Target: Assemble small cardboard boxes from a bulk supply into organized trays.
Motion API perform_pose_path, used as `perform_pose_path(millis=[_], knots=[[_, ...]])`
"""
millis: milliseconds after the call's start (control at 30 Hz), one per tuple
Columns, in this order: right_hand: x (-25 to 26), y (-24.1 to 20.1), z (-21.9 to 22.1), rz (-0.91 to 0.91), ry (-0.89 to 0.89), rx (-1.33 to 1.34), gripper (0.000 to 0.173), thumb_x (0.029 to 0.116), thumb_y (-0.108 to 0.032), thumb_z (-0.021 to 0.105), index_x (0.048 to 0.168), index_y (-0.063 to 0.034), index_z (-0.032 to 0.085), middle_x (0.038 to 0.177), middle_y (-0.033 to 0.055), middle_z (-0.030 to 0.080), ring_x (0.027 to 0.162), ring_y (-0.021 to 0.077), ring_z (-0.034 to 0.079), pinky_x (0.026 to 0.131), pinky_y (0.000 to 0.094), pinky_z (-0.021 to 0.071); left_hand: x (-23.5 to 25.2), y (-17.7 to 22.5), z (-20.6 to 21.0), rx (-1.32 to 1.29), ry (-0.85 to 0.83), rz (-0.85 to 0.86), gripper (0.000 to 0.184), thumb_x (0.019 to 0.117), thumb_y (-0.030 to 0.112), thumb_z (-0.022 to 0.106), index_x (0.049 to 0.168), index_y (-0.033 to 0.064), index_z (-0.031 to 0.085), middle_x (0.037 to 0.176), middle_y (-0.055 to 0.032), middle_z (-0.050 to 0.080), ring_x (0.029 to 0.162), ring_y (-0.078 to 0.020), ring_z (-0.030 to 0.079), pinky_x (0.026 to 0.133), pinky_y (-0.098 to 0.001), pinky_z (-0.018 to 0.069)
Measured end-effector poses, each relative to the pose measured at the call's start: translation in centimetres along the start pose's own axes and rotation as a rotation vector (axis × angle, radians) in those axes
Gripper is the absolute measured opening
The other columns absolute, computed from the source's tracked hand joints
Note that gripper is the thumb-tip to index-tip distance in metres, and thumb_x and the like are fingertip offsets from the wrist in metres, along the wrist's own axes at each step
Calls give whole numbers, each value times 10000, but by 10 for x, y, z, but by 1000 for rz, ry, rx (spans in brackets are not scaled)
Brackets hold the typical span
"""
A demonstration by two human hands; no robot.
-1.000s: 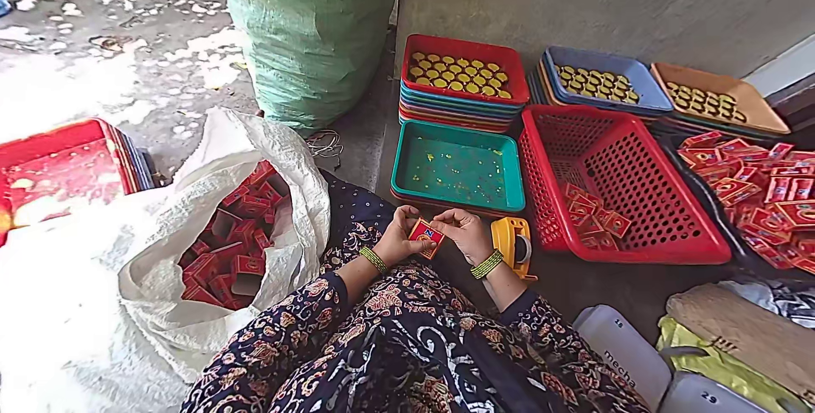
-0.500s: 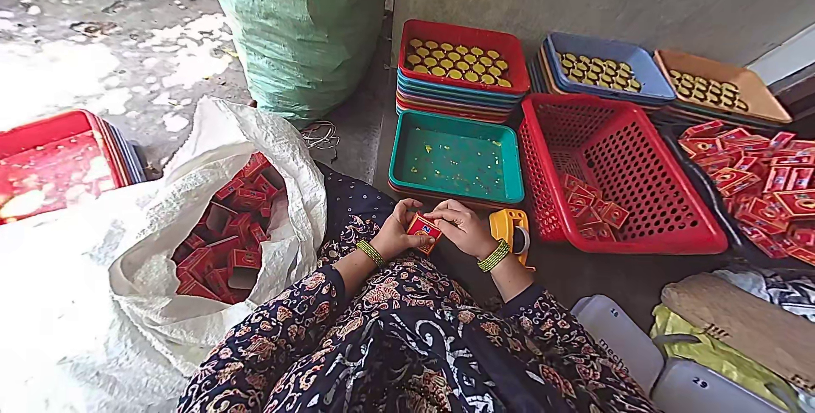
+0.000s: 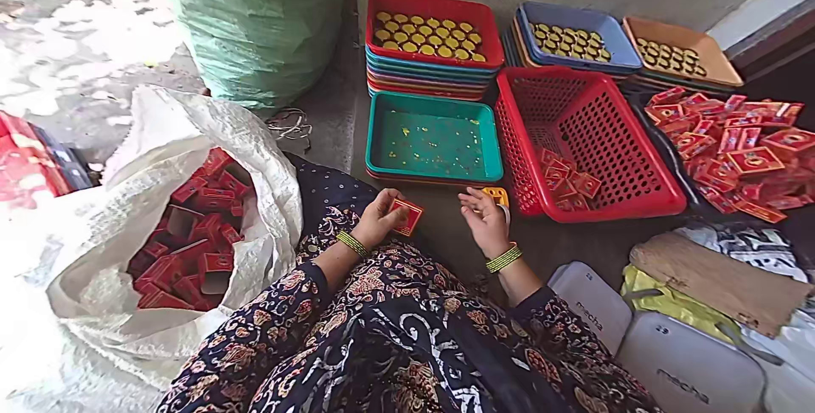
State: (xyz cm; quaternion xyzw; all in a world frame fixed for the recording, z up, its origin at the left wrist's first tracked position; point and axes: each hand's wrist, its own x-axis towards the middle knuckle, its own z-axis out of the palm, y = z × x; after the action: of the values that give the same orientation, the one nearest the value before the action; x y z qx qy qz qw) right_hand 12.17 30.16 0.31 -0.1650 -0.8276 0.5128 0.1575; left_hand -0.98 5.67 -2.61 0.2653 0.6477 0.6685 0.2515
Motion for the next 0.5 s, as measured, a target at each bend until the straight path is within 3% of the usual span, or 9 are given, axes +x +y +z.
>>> perform_pose_path(millis=[33,100,200,267,367,500], knots=[[0,7,-22,75,98,-130,386,992,-75,610,1373,-21,576,1254,126,701,1105,208,698,959,417,571,0,1,0,20,13,-9,241,1050,170,553,1264,58,552,1016,-114,703,828,-207,728,784,-406,633],[-3,25,-67,280,168,-377,339,993,-98,628,1319,-8,598,1215,160,699,1105,271,687,972,486,548,0,0,-1,80,27,0,247,1074,220,470,1253,78,565,993,-102,690,814,-188,711,759,-405,618],[-9,59,-113,557,25,-563,408,1002,-182,651,1361,-2,579,1242,179,695,1193,323,653,1053,546,483,3,-4,-1,101,45,45,239,1089,240,434,1222,99,573,944,-54,664,783,-130,671,715,-340,589],[-13,75,-122,661,-116,-528,443,1034,-224,618,1417,-14,541,1309,175,671,1209,311,647,1051,525,483,4,-4,-1,94,46,54,232,1089,242,436,1215,101,570,926,-43,653,778,-113,657,715,-324,577],[-18,93,-116,693,-151,-370,406,1066,-223,566,1434,-53,530,1303,158,647,989,231,657,853,419,531,3,-5,-1,99,46,46,235,1093,259,438,1223,110,564,935,-44,652,801,-111,658,738,-326,575],[-17,100,-111,703,1,-283,403,961,-169,737,1327,-44,622,1178,138,700,832,166,619,754,364,507,3,-5,-3,104,63,32,239,1093,268,441,1235,112,554,945,-37,654,781,-96,644,726,-305,558]])
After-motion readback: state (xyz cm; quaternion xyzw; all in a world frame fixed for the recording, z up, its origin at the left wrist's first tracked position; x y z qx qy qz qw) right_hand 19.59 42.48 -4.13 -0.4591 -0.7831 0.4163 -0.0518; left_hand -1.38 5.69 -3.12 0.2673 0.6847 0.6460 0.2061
